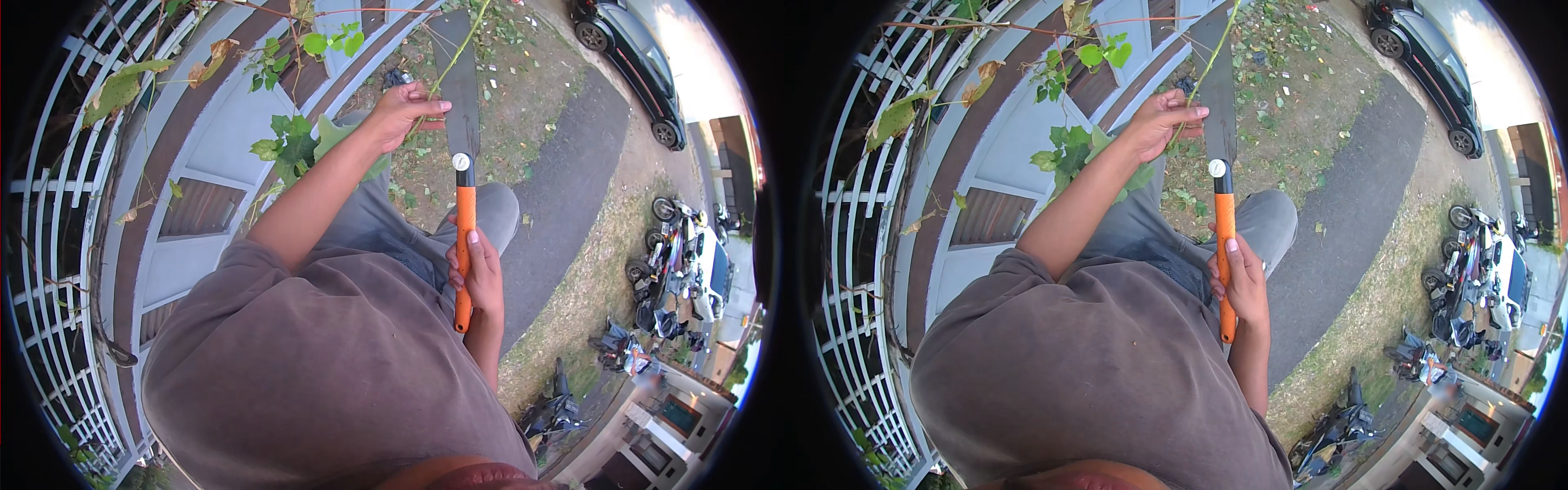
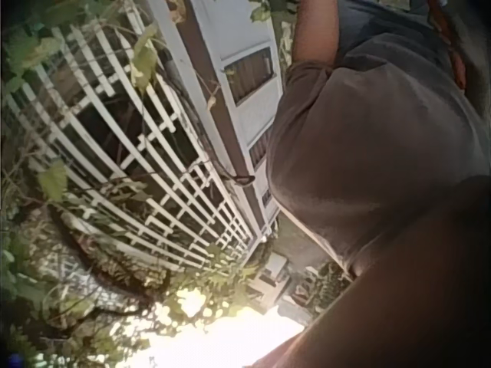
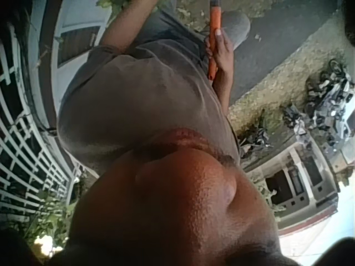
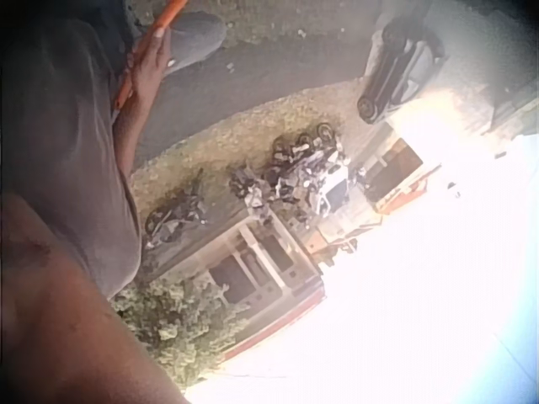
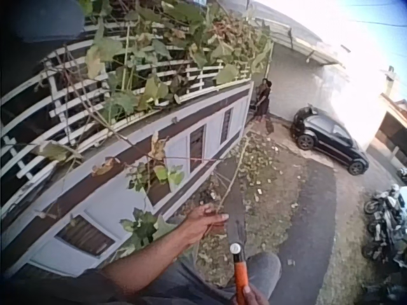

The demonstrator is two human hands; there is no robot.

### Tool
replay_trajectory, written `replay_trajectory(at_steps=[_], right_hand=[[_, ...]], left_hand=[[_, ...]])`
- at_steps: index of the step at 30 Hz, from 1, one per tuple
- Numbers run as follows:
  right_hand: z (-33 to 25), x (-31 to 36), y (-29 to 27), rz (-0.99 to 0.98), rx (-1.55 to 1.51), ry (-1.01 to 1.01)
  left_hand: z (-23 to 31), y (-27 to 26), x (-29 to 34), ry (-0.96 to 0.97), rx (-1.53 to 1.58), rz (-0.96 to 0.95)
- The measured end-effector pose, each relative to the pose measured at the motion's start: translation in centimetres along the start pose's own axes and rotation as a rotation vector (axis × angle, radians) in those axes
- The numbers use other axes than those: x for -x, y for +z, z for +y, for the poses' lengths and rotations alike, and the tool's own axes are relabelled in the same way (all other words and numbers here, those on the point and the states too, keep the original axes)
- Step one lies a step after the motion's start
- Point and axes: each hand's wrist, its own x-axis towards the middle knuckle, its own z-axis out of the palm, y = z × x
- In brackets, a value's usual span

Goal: Pruning branches from a vine using a saw while standing on a ladder.

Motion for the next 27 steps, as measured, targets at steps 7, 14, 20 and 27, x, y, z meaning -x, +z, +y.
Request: replay_trajectory(at_steps=[7,14,20,27], right_hand=[[0.2,0.4,-0.1,-0.031,-0.107,0.024],[1.1,0.4,-0.5,-0.018,-0.154,0.041],[2.7,-0.2,-2.8,0.065,-0.349,0.009],[6.2,-3.5,-4.8,0.045,-0.447,0.146]], left_hand=[[-0.8,-1.5,-0.2,-0.006,-0.01,-0.08],[-1.5,-3.1,-1.1,0.009,-0.083,-0.175],[-5.5,-5.5,-2.9,-0.092,-0.071,-0.124],[-8.3,-4.5,-4.5,-0.232,-0.08,0.071]])
